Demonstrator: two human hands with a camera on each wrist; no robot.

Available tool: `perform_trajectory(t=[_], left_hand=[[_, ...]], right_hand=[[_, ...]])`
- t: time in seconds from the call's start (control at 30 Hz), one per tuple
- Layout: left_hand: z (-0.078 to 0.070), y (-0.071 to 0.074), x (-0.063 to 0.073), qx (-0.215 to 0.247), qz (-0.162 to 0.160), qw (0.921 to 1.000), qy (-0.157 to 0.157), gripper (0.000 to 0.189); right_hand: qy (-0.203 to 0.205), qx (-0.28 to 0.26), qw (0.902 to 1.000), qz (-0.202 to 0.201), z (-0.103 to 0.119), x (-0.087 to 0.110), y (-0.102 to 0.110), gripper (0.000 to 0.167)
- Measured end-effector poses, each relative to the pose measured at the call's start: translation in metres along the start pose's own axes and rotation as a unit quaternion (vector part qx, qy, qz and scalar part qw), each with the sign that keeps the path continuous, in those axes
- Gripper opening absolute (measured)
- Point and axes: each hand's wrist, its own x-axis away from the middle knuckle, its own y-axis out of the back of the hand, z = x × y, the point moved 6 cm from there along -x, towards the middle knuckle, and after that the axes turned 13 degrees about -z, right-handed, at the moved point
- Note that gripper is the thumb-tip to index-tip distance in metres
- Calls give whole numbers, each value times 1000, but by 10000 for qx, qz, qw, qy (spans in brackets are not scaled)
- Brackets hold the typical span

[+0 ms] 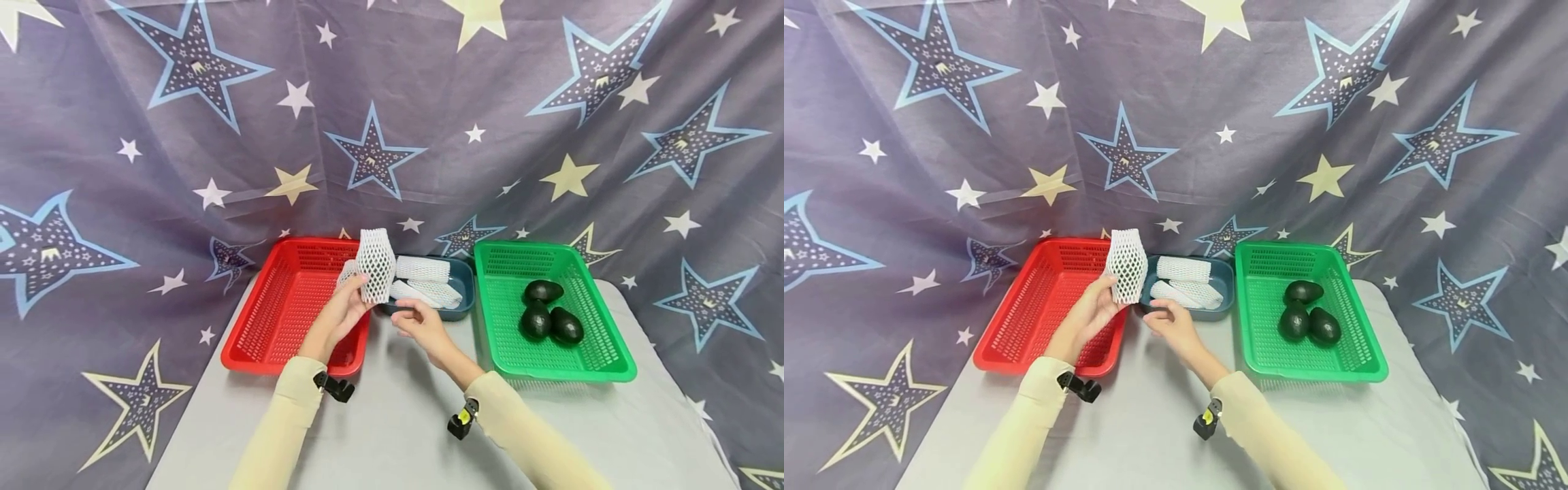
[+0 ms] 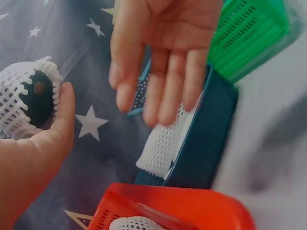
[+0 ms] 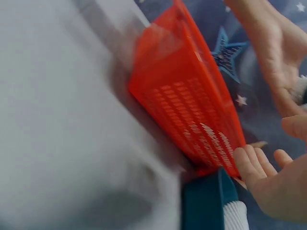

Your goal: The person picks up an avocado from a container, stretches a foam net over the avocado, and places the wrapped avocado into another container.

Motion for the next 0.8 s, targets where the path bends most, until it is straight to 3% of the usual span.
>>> perform_trajectory(t=[0.2,0.4,0.63,0.8], left_hand=[[-11,10,-4,-336,-145,9992,-175,50],[-27,25,-12,-180,-467,9985,-215,42],[-44,41,-20,-47,-378,9991,-191,33],[-52,56,-24,-168,-735,9970,-195,26]], right_hand=[[-324,206,9987,339,-20,-1,-30,44],[-734,225,9958,497,-35,0,-51,48],[-948,20,9944,466,-40,-1,-64,46],[-1066,68,9936,368,-39,0,-67,44]])
